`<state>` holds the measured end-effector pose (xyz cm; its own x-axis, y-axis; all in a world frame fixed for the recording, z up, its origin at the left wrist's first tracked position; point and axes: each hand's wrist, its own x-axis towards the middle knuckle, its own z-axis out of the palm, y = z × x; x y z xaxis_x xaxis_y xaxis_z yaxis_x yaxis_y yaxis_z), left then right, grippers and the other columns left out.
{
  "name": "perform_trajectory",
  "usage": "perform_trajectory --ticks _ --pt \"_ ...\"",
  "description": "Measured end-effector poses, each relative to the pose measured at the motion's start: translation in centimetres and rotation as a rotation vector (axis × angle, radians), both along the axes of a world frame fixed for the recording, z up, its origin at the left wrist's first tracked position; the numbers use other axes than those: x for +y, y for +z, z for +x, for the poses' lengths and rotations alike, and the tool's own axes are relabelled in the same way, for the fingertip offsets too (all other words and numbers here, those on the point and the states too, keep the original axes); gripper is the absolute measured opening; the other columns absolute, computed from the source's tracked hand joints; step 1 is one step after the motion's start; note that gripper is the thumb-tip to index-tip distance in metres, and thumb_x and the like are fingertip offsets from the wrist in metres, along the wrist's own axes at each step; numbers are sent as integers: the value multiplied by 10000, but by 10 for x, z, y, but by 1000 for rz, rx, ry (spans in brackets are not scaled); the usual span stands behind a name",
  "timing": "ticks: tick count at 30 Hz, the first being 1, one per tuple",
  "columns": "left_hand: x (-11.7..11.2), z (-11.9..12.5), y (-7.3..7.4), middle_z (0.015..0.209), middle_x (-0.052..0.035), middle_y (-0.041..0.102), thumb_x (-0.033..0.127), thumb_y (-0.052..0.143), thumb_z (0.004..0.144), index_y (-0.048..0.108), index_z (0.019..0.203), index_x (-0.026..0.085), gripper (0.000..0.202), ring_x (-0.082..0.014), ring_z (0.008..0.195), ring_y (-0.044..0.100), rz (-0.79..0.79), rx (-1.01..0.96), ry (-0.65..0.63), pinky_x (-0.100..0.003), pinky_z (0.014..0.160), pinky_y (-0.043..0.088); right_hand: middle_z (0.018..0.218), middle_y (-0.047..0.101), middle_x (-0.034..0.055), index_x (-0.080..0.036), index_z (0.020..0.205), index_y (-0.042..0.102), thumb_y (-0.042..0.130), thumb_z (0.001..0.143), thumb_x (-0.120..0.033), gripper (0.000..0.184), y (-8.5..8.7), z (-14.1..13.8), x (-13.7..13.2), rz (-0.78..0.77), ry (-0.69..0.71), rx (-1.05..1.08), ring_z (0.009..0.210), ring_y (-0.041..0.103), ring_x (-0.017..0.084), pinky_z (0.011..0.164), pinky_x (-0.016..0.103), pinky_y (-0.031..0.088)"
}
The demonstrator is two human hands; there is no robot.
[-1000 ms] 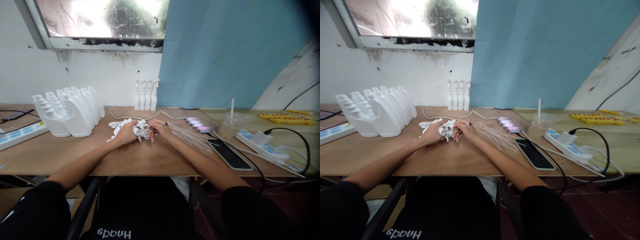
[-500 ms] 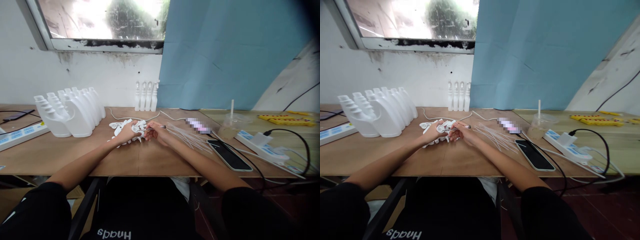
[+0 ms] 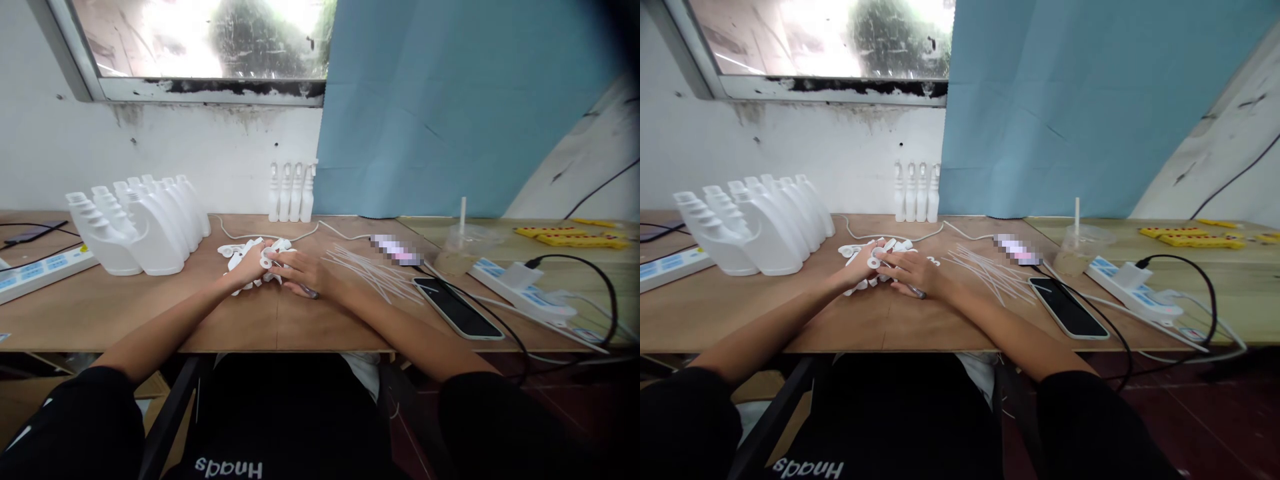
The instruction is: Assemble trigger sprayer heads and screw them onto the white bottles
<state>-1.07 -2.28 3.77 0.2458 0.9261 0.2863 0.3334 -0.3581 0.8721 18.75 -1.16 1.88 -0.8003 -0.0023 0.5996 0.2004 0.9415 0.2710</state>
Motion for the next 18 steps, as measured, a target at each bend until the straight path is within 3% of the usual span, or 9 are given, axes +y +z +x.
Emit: perform_trajectory --ticks 7,13,18 --pt "6 -6 -4 851 -19 642 252 587 682 586 840 178 174 -201 803 576 99 83 69 -300 752 435 1359 578 136 -165 1375 501 449 976 -262 415 -3 -4 -1 -17 -64 36 1281 518 211 1041 399 441" --pt "2 -6 0 844 -24 655 297 611 721 583 871 197 183 -231 815 599 117 221 148 -302 728 434 1341 586 145 -177 1398 484 434 981 -296 437 -2 -6 -4 -89 -73 107 1260 533 218 1013 386 463" --pt "14 -23 2 825 -28 619 368 691 712 567 956 203 319 -257 837 604 232 383 223 -322 762 436 1264 637 150 -154 1299 582 422 974 -271 381 4 11 12 -82 -128 301 1162 603 218 965 379 499"
